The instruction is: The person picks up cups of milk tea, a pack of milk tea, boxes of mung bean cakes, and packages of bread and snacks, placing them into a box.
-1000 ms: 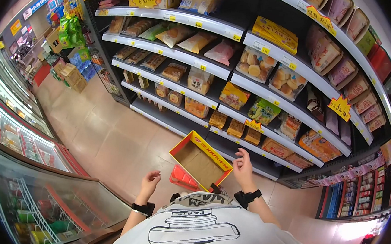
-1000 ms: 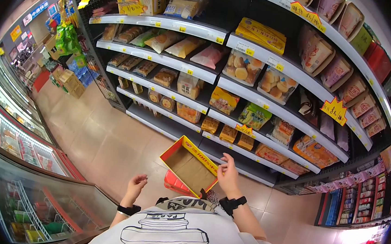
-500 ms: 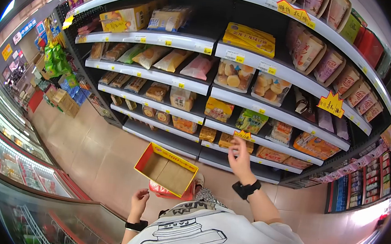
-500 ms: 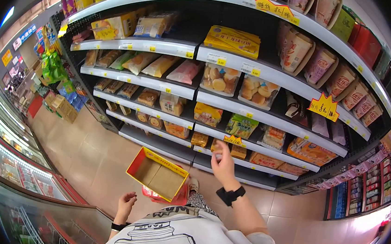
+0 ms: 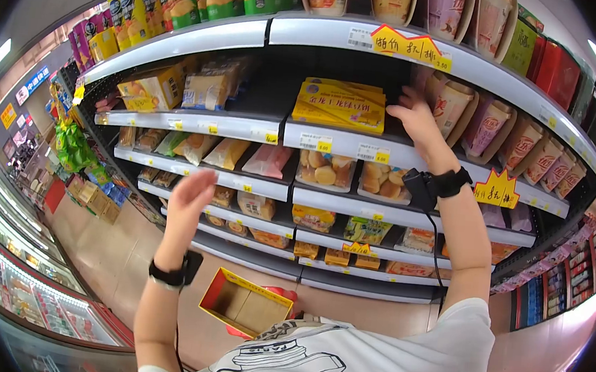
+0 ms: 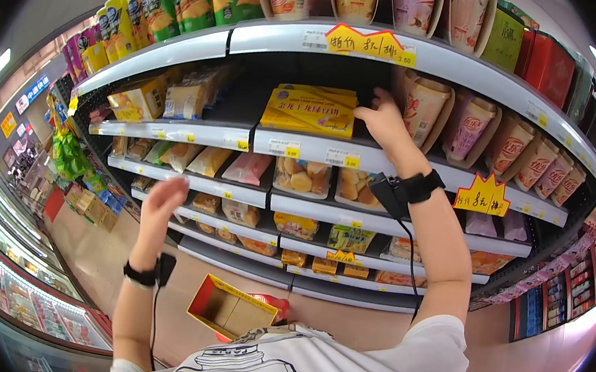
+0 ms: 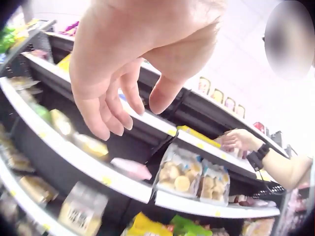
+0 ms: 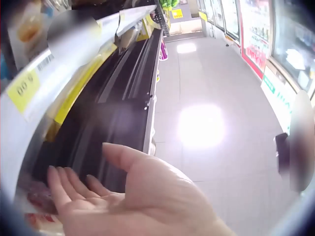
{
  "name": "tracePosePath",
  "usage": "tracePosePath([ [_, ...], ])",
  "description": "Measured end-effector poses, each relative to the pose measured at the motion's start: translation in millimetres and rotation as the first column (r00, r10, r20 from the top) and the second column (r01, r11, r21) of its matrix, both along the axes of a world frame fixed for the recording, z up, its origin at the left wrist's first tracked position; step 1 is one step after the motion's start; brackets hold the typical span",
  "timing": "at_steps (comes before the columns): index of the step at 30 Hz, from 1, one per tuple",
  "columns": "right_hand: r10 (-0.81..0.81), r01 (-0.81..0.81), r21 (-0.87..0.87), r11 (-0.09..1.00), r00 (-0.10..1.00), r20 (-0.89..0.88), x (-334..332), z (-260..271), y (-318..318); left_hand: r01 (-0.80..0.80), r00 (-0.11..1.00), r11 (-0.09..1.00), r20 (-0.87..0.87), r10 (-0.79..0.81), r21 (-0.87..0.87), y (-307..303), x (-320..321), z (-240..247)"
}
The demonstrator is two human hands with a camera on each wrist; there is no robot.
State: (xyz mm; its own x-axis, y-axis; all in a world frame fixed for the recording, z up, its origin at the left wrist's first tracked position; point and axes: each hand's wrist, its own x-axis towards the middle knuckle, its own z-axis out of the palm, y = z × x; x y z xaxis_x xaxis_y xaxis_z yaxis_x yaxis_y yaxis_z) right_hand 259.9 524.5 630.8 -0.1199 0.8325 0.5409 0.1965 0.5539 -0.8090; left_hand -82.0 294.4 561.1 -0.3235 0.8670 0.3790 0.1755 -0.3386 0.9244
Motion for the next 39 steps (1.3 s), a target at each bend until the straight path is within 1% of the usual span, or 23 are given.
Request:
tracePosePath([
  [1,0.106,-0.117,-0.155,0.981,0.991,-0.077,0.2,-0.4,10.1,0.059,0.998,0.998,-0.035,-0.058,0.01,22.5,7.6,23.4],
  [2,0.199,-0.242,-0.295,0.924,0.965,-0.169,-0.7,-1.4,20.3,0.116,0.991,0.993,-0.071,-0.114,0.018,43.9,14.5,43.5],
  [3,0.206,-0.257,-0.335,0.906,0.962,-0.181,-2.7,-4.7,28.1,0.167,0.984,0.986,-0.056,-0.167,0.003,63.9,23.2,59.9],
  [4,0.159,-0.212,-0.357,0.91,0.972,-0.171,-6.5,-8.2,34.4,0.219,0.975,0.976,-0.041,-0.219,-0.012,83.1,31.4,73.7],
  [5,0.14,-0.21,-0.378,0.902,0.969,-0.204,-10.6,-8.4,34.2,0.216,0.975,0.976,-0.046,-0.216,-0.011,104.5,36.2,82.0],
  [7,0.118,-0.21,-0.397,0.894,0.963,-0.242,-15.8,-5.3,28.8,0.274,0.962,0.951,0.038,-0.271,-0.146,147.7,42.9,90.0],
  [8,0.195,-0.283,-0.394,0.874,0.949,-0.249,-15.8,-0.4,24.1,0.275,0.961,0.95,0.032,-0.273,-0.145,163.1,48.0,95.5],
  [9,0.269,-0.353,-0.391,0.85,0.929,-0.255,-16.0,1.9,22.1,0.282,0.959,0.936,0.079,-0.271,-0.211,176.7,53.2,100.2],
  [10,0.266,-0.351,-0.388,0.852,0.929,-0.256,-17.2,1.2,22.8,0.291,0.956,0.916,0.126,-0.265,-0.276,188.6,57.4,102.7],
  [11,0.251,-0.329,-0.386,0.862,0.938,-0.239,-17.9,0.1,23.9,0.294,0.955,0.916,0.124,-0.27,-0.274,201.2,59.6,101.4],
  [13,0.253,-0.314,-0.355,0.881,0.945,-0.208,-19.4,-1.9,28.7,0.522,0.851,0.791,0.255,-0.459,-0.318,221.3,64.2,97.2],
  [14,0.251,-0.312,-0.352,0.882,0.945,-0.209,-19.4,-2.2,29.5,0.524,0.85,0.791,0.253,-0.462,-0.317,228.5,66.3,94.6],
  [15,0.269,-0.317,-0.341,0.885,0.946,-0.181,-20.1,-2.2,28.4,0.503,0.861,0.79,0.28,-0.424,-0.35,234.7,67.8,91.3],
  [17,0.287,-0.322,-0.329,0.888,0.946,-0.15,-21.1,-2.2,28.6,0.454,0.886,0.801,0.289,-0.361,-0.39,239.7,71.4,89.6],
  [19,0.29,-0.309,-0.324,0.894,0.951,-0.106,-22.4,-4.3,30.4,0.445,0.891,0.803,0.286,-0.353,-0.396,244.3,71.2,83.9],
  [21,0.288,-0.311,-0.291,0.905,0.95,-0.119,-24.1,-10.2,33.8,0.437,0.895,0.807,0.282,-0.346,-0.398,249.2,69.0,80.7],
  [23,0.284,-0.308,-0.258,0.916,0.95,-0.129,-25.9,-10.7,28.7,0.423,0.894,0.821,0.322,-0.31,-0.384,246.4,73.0,80.6],
  [27,0.208,-0.229,-0.219,0.949,0.972,-0.114,-31.5,-11.3,22.3,0.371,0.897,0.866,0.37,-0.241,-0.336,234.5,82.9,84.1],
  [29,0.187,-0.203,-0.201,0.958,0.978,-0.095,-33.1,-13.4,22.8,0.398,0.865,0.872,0.432,-0.254,-0.284,233.6,82.2,82.7],
  [30,0.201,-0.218,-0.182,0.959,0.974,-0.105,-33.0,-14.4,22.6,0.396,0.865,0.873,0.436,-0.25,-0.285,232.6,81.5,81.6],
  [32,0.219,-0.235,-0.166,0.958,0.97,-0.109,-32.9,-15.4,21.2,0.414,0.85,0.888,0.435,-0.298,-0.2,228.5,81.2,81.1],
  [34,0.276,-0.306,-0.108,0.946,0.933,-0.232,-32.7,-14.3,17.6,0.43,0.839,0.885,0.441,-0.319,-0.177,224.6,80.8,81.2],
  [39,0.293,-0.342,-0.112,0.933,0.903,-0.316,-32.1,-12.5,10.3,0.504,0.78,0.859,0.474,-0.408,-0.088,228.4,73.5,78.0],
])
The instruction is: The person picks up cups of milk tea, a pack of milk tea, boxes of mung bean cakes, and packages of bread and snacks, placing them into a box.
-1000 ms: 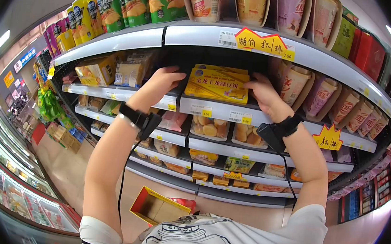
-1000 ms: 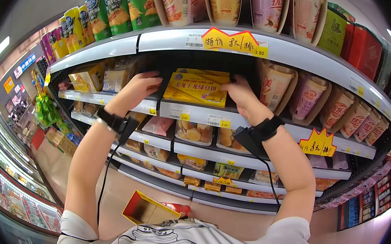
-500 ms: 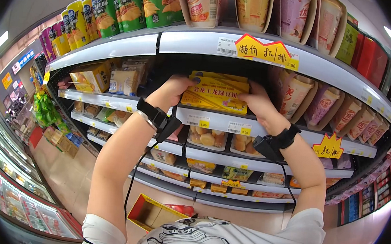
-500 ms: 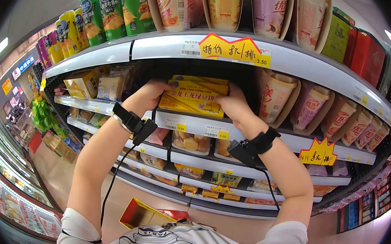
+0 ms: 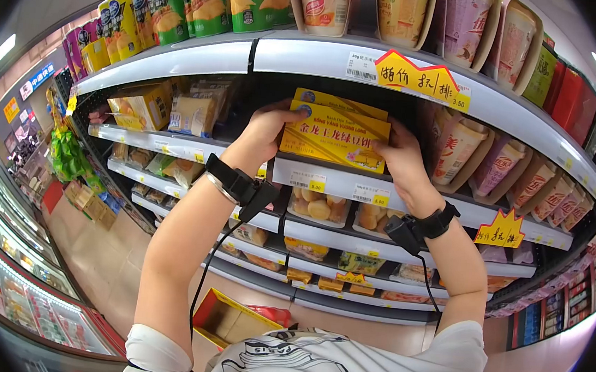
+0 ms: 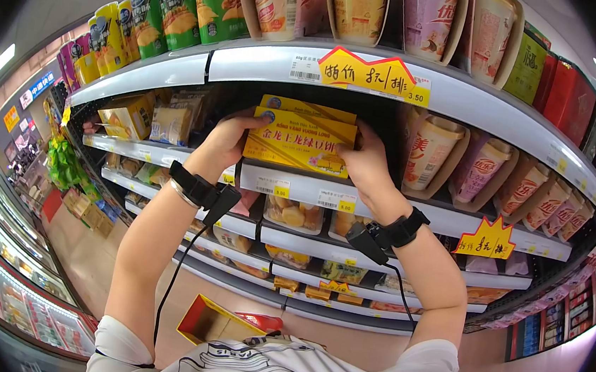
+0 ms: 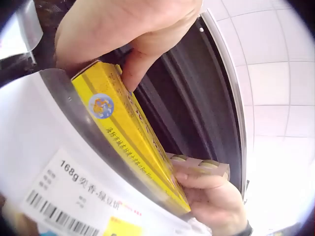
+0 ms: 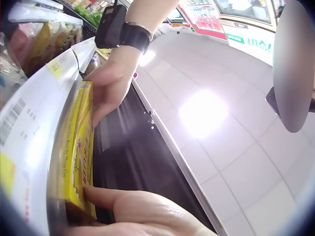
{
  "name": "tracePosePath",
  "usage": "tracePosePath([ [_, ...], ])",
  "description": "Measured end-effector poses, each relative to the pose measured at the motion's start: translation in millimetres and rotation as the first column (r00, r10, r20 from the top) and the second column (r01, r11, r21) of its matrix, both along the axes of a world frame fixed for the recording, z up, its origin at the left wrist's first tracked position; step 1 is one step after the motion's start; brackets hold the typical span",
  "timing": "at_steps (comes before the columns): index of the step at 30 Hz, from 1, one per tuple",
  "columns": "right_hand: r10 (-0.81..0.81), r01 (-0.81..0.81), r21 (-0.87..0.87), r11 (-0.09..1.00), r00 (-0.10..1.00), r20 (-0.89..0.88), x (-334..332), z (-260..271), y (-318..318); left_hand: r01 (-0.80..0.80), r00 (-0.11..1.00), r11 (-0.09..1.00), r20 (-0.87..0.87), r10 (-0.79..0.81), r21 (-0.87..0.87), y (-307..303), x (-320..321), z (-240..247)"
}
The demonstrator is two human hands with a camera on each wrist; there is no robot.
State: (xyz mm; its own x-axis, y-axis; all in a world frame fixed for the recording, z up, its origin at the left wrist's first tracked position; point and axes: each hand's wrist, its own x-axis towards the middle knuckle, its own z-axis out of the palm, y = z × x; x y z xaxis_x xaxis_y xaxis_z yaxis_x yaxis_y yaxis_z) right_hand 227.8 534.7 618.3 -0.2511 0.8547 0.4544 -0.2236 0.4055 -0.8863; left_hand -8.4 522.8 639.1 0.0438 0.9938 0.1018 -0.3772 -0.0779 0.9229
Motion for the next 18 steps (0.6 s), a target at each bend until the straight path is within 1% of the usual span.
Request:
tracePosePath([
  [2,0.02,-0.02,-0.015,1.0,1.0,-0.011,1.1,1.2,-0.6,0.006,0.999,1.0,0.033,-0.006,-0.005,-2.7,0.2,3.1],
  [4,0.017,-0.014,-0.072,0.997,0.999,0.042,2.5,4.0,-2.4,-0.007,1.0,1.0,0.026,0.007,-0.015,-4.1,0.7,5.2],
  [6,0.023,-0.02,-0.062,0.998,0.999,0.047,3.3,2.0,0.1,-0.017,1.0,1.0,0.016,0.017,-0.022,-4.2,0.2,6.5],
  [8,0.027,-0.024,-0.052,0.998,0.998,0.048,3.6,1.0,1.4,0.047,0.999,0.998,0.0,-0.047,-0.031,-4.1,-3.2,7.7],
  [9,0.025,-0.023,-0.055,0.998,0.999,0.048,3.6,1.0,1.4,0.047,0.999,0.998,-0.001,-0.047,-0.03,-4.2,-5.0,8.2],
  [11,0.024,-0.021,-0.056,0.998,0.999,0.047,3.5,1.3,0.8,0.133,0.991,0.991,-0.014,-0.133,-0.013,-5.0,-7.0,9.6],
  [12,0.026,-0.024,-0.049,0.998,0.999,0.035,2.9,1.3,0.1,0.132,0.991,0.991,-0.016,-0.132,-0.012,-4.3,-7.1,8.8],
  [14,0.03,-0.029,-0.038,0.999,0.999,0.021,2.0,1.5,1.1,0.074,0.994,0.997,-0.08,-0.076,-0.033,-1.9,-7.7,7.4],
  [18,0.023,-0.023,-0.018,1.0,1.0,-0.011,1.1,-3.2,8.2,0.003,0.993,1.0,-0.119,-0.006,-0.031,-3.0,-4.3,9.0],
])
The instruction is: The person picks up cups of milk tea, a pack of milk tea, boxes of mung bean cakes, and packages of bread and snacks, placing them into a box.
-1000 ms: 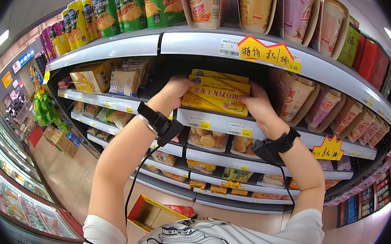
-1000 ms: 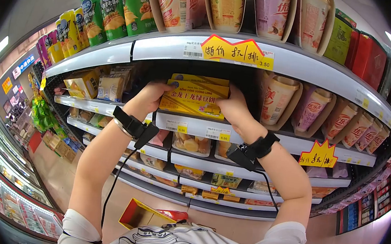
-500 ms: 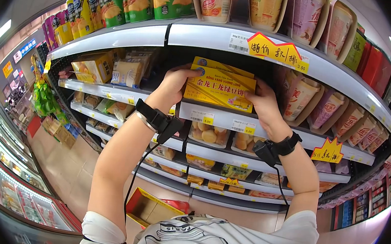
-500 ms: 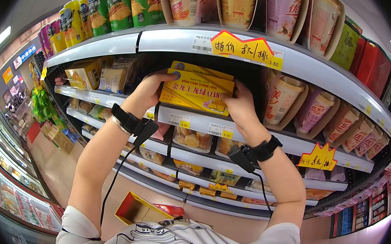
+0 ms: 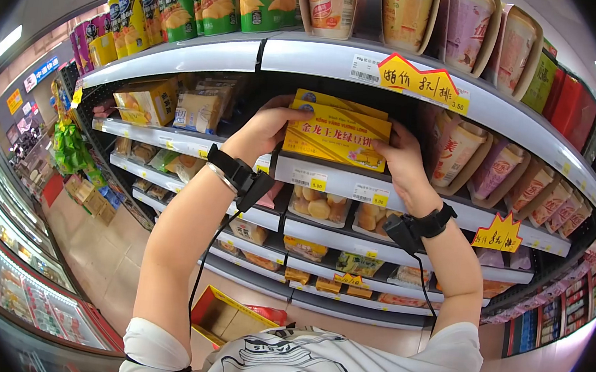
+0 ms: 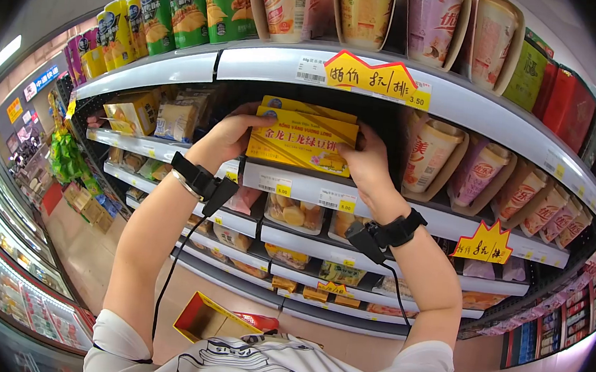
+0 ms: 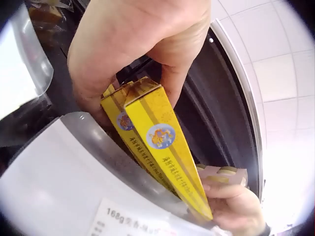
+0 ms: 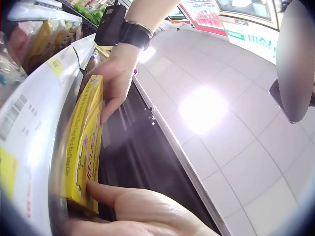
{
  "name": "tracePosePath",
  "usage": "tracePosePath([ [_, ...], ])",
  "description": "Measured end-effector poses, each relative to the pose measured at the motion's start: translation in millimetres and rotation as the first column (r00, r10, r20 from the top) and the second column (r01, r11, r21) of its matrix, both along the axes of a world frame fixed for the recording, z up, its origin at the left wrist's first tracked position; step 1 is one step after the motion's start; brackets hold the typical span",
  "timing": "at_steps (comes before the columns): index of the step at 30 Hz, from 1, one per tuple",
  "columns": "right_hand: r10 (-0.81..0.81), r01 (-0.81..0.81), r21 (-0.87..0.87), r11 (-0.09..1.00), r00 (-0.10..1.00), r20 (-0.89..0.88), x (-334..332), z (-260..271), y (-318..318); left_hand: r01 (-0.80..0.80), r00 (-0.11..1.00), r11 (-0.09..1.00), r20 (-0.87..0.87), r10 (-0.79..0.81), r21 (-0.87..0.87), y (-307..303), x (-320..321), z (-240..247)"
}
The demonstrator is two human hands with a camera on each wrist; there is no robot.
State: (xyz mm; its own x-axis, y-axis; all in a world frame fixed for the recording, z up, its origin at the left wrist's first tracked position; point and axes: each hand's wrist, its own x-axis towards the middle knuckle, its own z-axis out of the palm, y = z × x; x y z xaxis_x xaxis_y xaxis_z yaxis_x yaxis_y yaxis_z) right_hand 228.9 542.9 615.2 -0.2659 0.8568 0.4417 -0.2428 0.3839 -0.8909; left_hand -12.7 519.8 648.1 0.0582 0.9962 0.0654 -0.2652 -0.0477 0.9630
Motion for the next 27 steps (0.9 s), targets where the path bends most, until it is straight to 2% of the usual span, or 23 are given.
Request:
tracePosePath([
  [2,0.003,-0.003,0.0,1.0,1.0,-0.013,-1.4,0.5,-0.8,-0.023,0.999,0.997,0.025,0.021,0.08,-4.0,2.7,1.2],
  [5,-0.026,0.025,-0.019,1.0,0.997,-0.075,-3.4,2.5,-3.6,-0.094,0.996,0.991,0.019,0.092,0.1,-15.3,6.7,4.5],
  [10,0.007,-0.026,-0.089,0.996,0.978,-0.209,-9.0,-1.4,6.1,-0.173,0.984,0.976,0.069,0.165,0.136,-31.2,11.1,5.2],
  [12,0.038,-0.058,-0.109,0.992,0.983,-0.181,-10.2,4.2,5.2,-0.192,0.98,0.97,0.078,0.182,0.15,-34.1,11.7,4.4],
  [15,0.101,-0.118,-0.116,0.986,0.984,-0.144,-11.5,8.4,9.4,-0.228,0.972,0.954,-0.014,0.236,0.197,-32.4,7.4,-0.5],
  [17,0.136,-0.15,-0.103,0.983,0.982,-0.132,-10.3,9.2,13.7,-0.242,0.94,0.933,-0.173,0.294,0.267,-30.3,2.1,-1.4],
  [19,0.19,-0.237,-0.171,0.956,0.949,-0.252,-8.7,9.7,17.2,-0.245,0.926,0.925,-0.213,0.311,0.29,-32.5,-0.1,-2.1],
  [20,0.195,-0.242,-0.173,0.955,0.948,-0.251,-7.8,9.9,18.5,-0.241,0.911,0.919,-0.253,0.326,0.313,-35.1,-0.1,-1.5],
  [23,0.17,-0.252,-0.175,0.952,0.908,-0.384,-5.7,10.5,22.0,-0.222,0.923,0.91,-0.226,0.312,0.351,-40.9,3.0,0.2],
  [27,0.116,-0.158,-0.089,0.983,0.926,-0.36,-6.9,12.7,19.4,-0.207,0.938,0.886,-0.174,0.301,0.416,-51.0,10.2,4.8],
])
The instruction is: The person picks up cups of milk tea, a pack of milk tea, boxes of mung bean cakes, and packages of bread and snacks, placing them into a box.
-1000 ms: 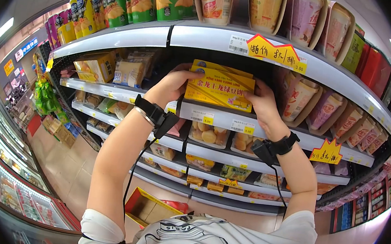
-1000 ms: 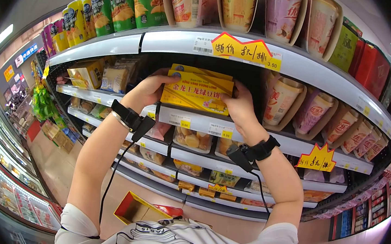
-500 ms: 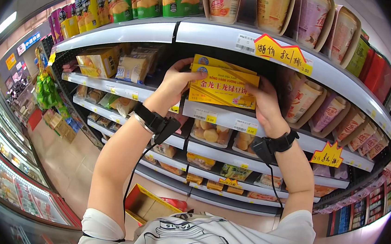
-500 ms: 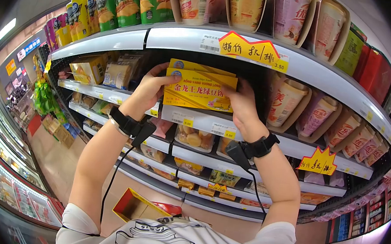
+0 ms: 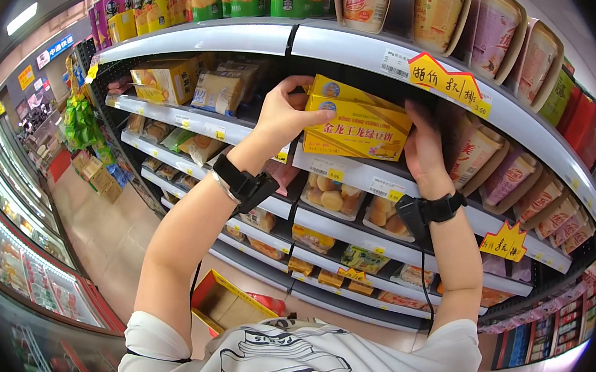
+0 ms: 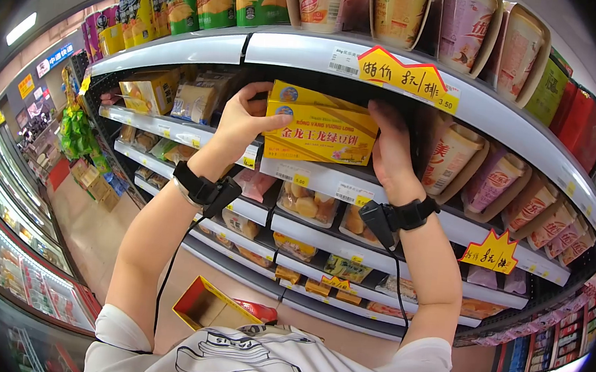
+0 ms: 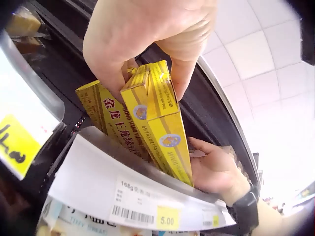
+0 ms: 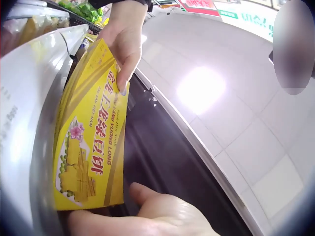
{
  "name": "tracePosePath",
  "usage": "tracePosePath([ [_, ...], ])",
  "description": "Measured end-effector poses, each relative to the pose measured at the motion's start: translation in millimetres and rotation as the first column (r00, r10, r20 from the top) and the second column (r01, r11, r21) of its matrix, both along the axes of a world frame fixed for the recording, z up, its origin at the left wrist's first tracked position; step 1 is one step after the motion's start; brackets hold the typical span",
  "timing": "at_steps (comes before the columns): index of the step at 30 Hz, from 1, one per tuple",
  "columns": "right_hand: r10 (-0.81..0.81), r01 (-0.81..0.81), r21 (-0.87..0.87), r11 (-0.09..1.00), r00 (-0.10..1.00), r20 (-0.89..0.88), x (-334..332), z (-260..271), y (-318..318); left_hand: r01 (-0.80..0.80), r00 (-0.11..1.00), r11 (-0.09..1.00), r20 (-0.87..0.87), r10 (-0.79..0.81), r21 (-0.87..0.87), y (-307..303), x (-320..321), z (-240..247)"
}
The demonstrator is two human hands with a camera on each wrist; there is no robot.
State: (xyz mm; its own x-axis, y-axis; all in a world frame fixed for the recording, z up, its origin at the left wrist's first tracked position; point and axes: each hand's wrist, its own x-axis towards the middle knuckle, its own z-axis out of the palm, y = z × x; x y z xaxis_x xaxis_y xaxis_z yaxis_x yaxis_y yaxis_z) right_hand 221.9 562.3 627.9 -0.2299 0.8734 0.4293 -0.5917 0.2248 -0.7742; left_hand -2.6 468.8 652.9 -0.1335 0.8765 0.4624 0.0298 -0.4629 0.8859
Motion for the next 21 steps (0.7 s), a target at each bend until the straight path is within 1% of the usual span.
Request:
tracePosePath([
  [2,-0.061,0.065,0.089,0.994,0.997,-0.044,-4.0,-0.7,-2.2,-0.009,1.0,0.998,-0.027,0.011,0.056,-7.3,2.6,2.4],
  [3,-0.059,0.063,0.09,0.994,0.997,-0.042,-5.3,-0.4,-4.2,-0.011,1.0,0.998,-0.026,0.013,0.056,-10.8,2.8,2.3],
  [5,-0.054,0.051,0.192,0.98,0.998,0.014,-6.8,1.5,-11.6,-0.052,0.998,0.995,-0.042,0.055,0.085,-19.8,0.7,0.2],
  [6,-0.052,0.048,0.191,0.98,0.999,0.015,-8.6,3.3,-16.4,-0.054,0.998,0.995,-0.041,0.057,0.084,-24.8,-1.3,-1.5],
  [8,-0.012,0.0,0.27,0.963,0.999,0.042,-12.5,8.1,-28.0,-0.041,0.999,0.992,0.006,0.041,0.116,-36.5,-7.2,-5.4],
  [9,-0.009,-0.003,0.27,0.963,0.999,0.042,-13.5,9.8,-33.7,-0.041,0.999,0.991,0.02,0.038,0.127,-43.4,-10.1,-7.4],
  [11,0.081,-0.09,0.256,0.962,0.996,0.042,-16.0,11.8,-45.3,-0.046,0.999,0.987,0.017,0.044,0.156,-59.4,-16.9,-11.8],
  [12,0.09,-0.098,0.257,0.961,0.995,0.044,-17.8,11.8,-51.1,-0.049,0.999,0.981,0.013,0.047,0.186,-68.0,-21.0,-14.5],
  [15,0.163,-0.206,0.44,0.874,0.977,0.135,-22.6,8.8,-68.1,-0.08,0.997,0.977,-0.004,0.083,0.198,-99.5,-32.4,-23.8],
  [16,0.176,-0.218,0.438,0.872,0.975,0.136,-25.2,6.9,-72.7,-0.088,0.996,0.975,-0.014,0.092,0.205,-109.0,-36.6,-28.7],
  [17,0.18,-0.234,0.483,0.844,0.971,0.155,-28.8,4.1,-77.6,-0.09,0.996,0.964,0.005,0.091,0.252,-118.4,-37.8,-33.2],
  [18,0.185,-0.25,0.527,0.812,0.967,0.173,-32.7,0.5,-81.8,-0.095,0.995,0.96,-0.011,0.101,0.264,-127.1,-42.6,-40.2],
  [19,0.183,-0.264,0.53,0.806,0.962,0.201,-36.3,-4.1,-85.2,-0.109,0.994,0.959,0.013,0.11,0.262,-136.3,-44.7,-47.1],
  [21,0.236,-0.296,0.475,0.829,0.954,0.184,-54.2,-20.9,-98.9,-0.16,0.987,0.955,0.048,0.152,0.249,-161.7,-50.3,-67.2],
])
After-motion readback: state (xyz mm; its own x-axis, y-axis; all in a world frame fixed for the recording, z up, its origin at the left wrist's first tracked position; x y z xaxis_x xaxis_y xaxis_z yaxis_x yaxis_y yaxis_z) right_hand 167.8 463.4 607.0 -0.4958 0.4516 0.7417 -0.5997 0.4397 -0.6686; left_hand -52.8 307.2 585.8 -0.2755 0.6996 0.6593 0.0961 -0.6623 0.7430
